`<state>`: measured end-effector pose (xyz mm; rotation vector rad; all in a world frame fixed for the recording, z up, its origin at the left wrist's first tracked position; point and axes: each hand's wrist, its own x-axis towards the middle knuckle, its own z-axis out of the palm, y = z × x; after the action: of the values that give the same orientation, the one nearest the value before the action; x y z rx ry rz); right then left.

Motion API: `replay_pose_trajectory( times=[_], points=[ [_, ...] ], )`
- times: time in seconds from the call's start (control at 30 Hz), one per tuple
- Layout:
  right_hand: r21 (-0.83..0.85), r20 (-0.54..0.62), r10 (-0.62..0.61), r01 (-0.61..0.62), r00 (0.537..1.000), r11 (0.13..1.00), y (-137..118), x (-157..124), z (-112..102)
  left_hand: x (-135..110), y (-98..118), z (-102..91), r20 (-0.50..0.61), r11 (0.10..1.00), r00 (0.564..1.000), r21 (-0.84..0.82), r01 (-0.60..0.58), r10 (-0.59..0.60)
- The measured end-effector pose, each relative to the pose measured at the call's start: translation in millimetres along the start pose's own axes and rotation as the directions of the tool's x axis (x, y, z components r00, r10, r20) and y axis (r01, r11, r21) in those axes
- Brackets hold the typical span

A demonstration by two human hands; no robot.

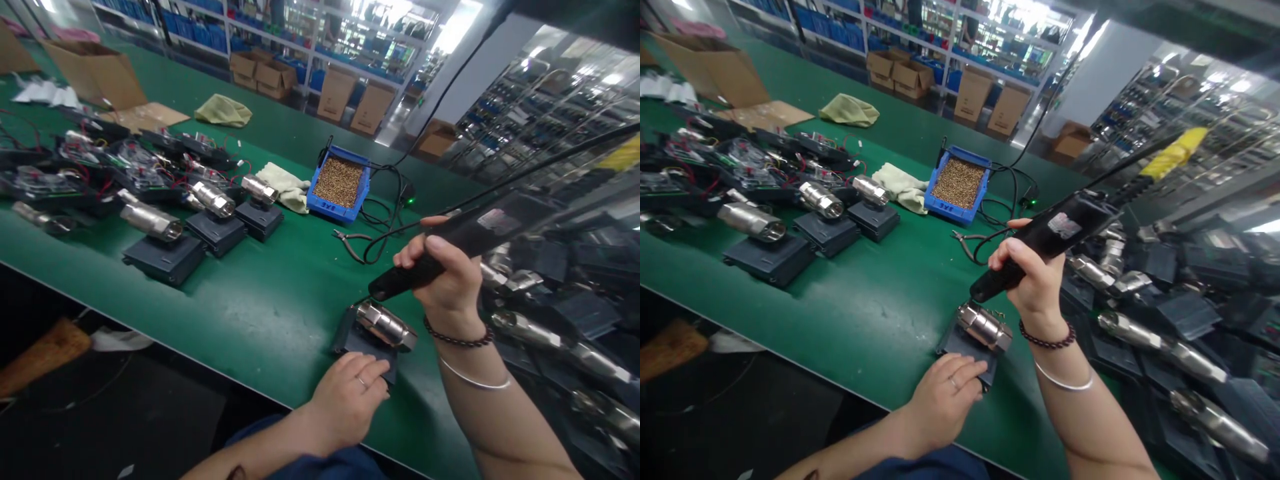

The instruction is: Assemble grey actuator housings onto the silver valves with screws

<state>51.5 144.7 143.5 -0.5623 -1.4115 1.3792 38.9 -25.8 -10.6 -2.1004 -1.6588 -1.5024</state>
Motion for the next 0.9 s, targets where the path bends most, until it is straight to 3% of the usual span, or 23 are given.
replay_pose_trajectory(
  times=[0.2, 0.47, 0.7, 0.8, 0.9],
  points=[
    [0.031, 0.043, 0.045, -0.046, 0.998, 0.998, 5, 2, 2, 0, 0, -0.6, -0.008, 1.000, 1.000, -0.020, 0.005, -0.005],
    [0.064, 0.141, 0.166, -0.176, 0.976, 0.982, 15, 7, 5, -1, 0, 1.2, 0.082, 1.000, 0.996, -0.006, 0.026, -0.025],
    [0.087, 0.174, 0.152, -0.168, 0.973, 0.982, 15, 9, -4, 7, -3, -1.9, -0.062, 1.000, 0.998, -0.021, 0.002, -0.003],
    [0.120, 0.139, 0.018, -0.035, 0.990, 0.992, -12, 3, -11, 12, -4, -8.6, -0.083, 0.999, 0.996, -0.040, -0.015, 0.012],
    [0.205, -0.036, -0.201, 0.204, 0.979, 0.957, -53, -19, -21, 14, -4, -17.7, -0.129, 0.989, 0.992, -0.146, -0.009, -0.009]
  ],
)
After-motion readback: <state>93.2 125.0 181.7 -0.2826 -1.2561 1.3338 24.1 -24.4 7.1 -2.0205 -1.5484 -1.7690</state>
